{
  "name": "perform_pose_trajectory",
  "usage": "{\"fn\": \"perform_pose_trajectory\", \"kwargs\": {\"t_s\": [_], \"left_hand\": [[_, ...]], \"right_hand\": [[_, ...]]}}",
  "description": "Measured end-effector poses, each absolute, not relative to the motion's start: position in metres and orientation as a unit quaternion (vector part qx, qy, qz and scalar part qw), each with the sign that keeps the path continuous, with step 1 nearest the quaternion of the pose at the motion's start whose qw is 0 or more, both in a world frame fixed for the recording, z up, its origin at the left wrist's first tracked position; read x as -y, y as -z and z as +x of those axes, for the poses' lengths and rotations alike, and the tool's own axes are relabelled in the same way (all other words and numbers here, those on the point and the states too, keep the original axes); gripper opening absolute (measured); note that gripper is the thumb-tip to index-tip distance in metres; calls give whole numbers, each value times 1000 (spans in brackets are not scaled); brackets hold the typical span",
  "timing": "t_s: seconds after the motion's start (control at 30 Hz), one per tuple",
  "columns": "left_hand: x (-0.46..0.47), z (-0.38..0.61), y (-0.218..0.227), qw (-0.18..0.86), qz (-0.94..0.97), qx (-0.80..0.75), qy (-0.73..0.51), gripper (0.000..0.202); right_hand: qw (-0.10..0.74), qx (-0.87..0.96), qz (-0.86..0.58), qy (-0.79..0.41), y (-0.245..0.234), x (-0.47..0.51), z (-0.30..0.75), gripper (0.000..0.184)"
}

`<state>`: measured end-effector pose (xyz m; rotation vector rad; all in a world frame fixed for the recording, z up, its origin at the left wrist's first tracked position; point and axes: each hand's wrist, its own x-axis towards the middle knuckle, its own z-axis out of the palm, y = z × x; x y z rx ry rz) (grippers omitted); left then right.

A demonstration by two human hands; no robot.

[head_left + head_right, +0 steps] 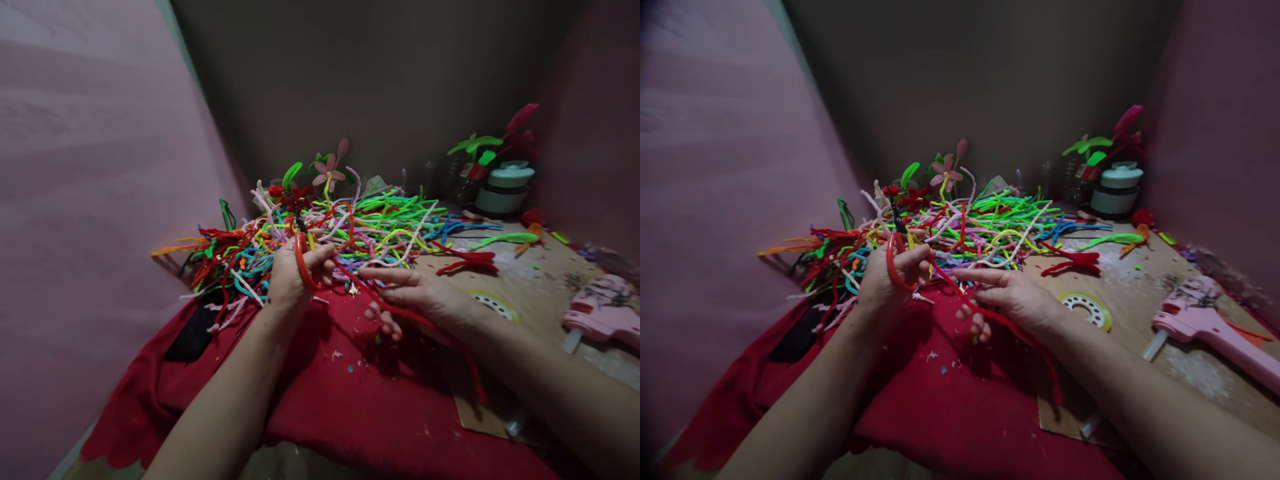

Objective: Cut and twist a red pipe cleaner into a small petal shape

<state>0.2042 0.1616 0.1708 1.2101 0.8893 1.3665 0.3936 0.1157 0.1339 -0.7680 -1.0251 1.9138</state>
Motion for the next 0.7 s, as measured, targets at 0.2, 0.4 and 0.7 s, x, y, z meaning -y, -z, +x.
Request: {"fn": "perform_pose_trajectory", "kwargs": {"t_s": [0.2, 0.4, 0.7], "left_hand": [[-172, 203, -163, 502, 481, -403, -596, 42], [-191, 193, -149, 365, 574, -519, -518, 33], [-183, 191, -148, -31, 726, -669, -154, 29]], "right_hand": [[401, 486, -281, -724, -135, -107, 392, 28], [527, 456, -258, -670, -139, -114, 399, 24], [593, 278, -287, -699, -139, -129, 406, 16]]}}
